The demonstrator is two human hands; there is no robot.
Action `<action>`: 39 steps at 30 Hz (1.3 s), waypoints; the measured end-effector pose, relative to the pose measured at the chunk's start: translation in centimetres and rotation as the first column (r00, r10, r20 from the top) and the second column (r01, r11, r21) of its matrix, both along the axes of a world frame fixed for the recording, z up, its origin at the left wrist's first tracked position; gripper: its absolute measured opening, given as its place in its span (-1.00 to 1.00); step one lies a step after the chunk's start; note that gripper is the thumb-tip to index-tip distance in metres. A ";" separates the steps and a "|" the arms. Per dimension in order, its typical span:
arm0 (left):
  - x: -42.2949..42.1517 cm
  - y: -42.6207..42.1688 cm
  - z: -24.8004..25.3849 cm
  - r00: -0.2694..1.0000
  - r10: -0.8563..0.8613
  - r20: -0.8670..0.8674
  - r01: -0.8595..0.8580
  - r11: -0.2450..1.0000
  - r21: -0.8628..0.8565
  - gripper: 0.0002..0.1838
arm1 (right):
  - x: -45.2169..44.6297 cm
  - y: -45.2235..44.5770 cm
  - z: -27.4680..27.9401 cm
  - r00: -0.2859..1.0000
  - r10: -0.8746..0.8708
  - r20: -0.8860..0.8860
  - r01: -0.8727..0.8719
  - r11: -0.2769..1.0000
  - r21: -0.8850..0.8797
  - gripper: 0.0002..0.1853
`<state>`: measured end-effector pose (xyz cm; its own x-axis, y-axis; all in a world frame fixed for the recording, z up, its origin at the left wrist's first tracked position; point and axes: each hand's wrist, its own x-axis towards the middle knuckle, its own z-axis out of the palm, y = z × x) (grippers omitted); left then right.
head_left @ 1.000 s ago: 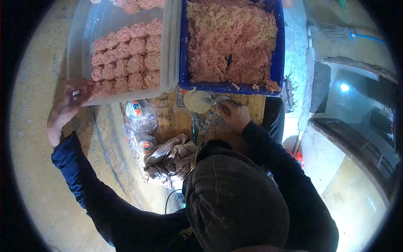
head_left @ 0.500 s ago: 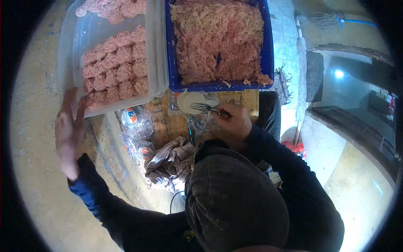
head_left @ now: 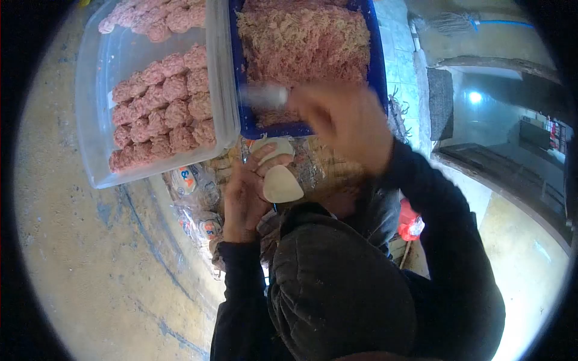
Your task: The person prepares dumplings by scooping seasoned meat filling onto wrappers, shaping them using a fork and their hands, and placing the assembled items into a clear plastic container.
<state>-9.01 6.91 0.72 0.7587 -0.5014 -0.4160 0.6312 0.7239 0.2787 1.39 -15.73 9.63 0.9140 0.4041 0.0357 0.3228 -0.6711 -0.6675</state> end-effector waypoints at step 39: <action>-1.5 -1.7 -2.0 0.984 0.140 -0.110 -0.108 0.961 0.254 -0.42 | 15.0 5.0 -8.8 0.950 0.305 0.060 -0.196 0.738 -0.646 -0.84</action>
